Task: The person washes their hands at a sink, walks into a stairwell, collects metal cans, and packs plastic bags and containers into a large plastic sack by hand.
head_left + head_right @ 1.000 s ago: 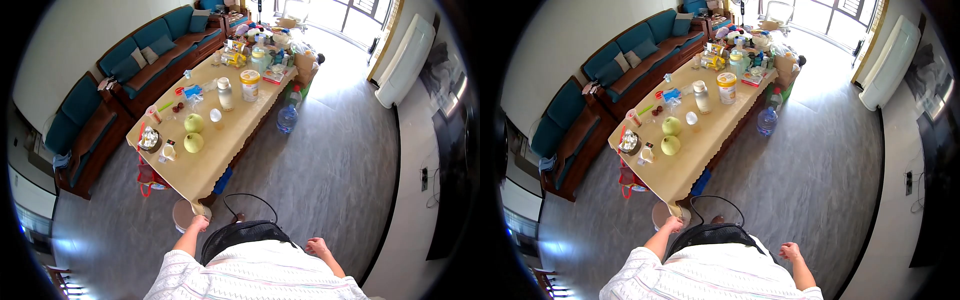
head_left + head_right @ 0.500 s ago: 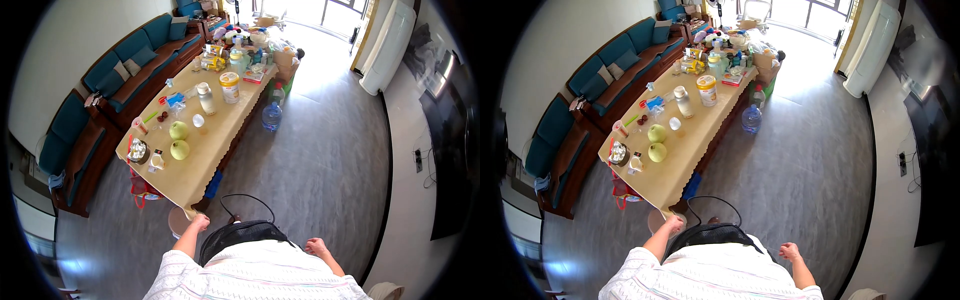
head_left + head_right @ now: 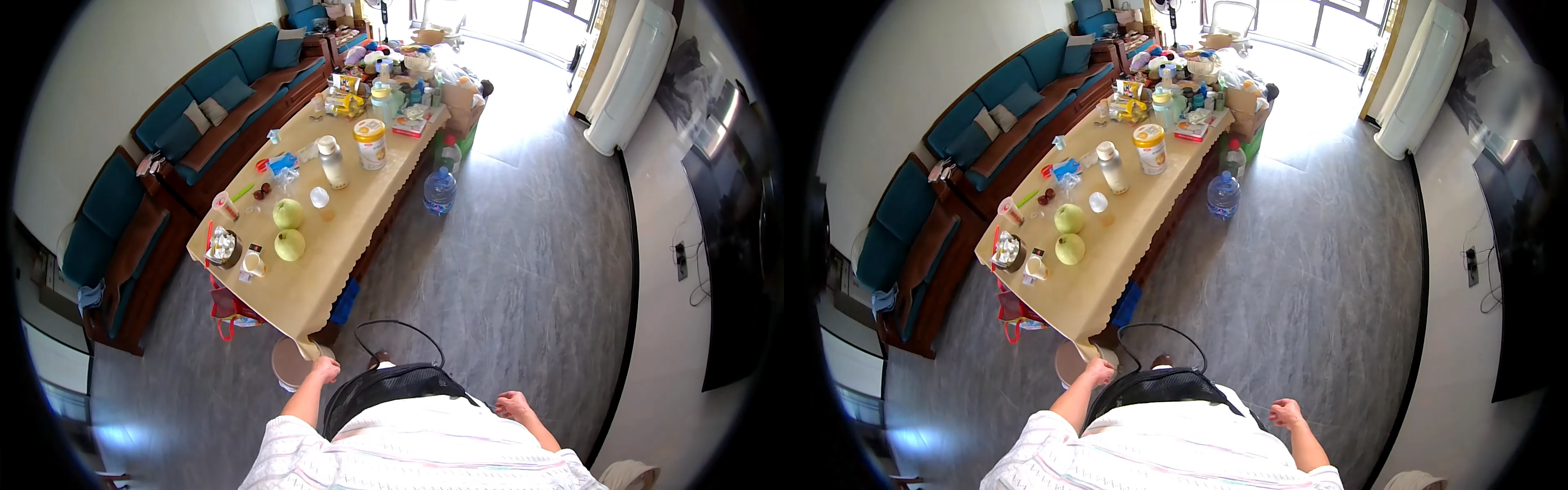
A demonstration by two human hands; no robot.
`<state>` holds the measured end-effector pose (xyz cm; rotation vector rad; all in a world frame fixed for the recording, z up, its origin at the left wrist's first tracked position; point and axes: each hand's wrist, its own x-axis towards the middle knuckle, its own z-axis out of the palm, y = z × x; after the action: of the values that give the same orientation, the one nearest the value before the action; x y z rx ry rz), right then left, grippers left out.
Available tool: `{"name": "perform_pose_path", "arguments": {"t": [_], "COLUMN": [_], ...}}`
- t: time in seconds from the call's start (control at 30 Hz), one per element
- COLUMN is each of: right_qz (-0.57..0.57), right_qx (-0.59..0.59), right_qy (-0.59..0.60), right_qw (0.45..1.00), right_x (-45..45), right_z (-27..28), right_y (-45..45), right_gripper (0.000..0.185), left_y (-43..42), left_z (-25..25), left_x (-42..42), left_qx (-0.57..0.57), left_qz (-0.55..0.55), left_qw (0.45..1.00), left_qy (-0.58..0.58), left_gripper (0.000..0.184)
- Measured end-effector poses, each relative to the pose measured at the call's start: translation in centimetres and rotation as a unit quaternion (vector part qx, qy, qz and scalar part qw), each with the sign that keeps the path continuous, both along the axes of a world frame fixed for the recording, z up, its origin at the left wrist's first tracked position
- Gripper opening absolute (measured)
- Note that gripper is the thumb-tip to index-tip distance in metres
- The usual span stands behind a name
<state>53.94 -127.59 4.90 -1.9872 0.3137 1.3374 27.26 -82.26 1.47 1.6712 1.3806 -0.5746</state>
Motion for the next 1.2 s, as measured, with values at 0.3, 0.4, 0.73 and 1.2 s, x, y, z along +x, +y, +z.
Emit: {"name": "perform_pose_path", "arguments": {"t": [0.3,0.4,0.73,1.2], "right_qz": [0.069,0.06,-0.064,-0.134], "right_qx": [-0.039,-0.044,-0.063,-0.096], "right_qy": [0.004,0.01,-0.035,0.012], "right_qw": [0.997,0.997,0.995,0.986], "right_x": [2.3,4.1,11.3,20.9], "right_z": [-1.3,-0.6,0.4,-1.4], "right_y": [1.8,3.7,8.1,5.1], "right_gripper": [0.026,0.026,0.028,0.031], "left_y": [-1.9,-0.9,14.0,14.3], "left_z": [1.0,1.8,-3.6,-0.9], "left_x": [-2.5,-1.8,14.2,47.7], "left_qx": [0.02,0.032,-0.064,-0.061], "left_qz": [-0.042,-0.1,-0.042,-0.133], "left_qw": [0.998,0.992,0.995,0.982], "left_qy": [0.041,0.077,0.068,-0.118], "left_gripper": [0.024,0.013,0.019,0.022]}}
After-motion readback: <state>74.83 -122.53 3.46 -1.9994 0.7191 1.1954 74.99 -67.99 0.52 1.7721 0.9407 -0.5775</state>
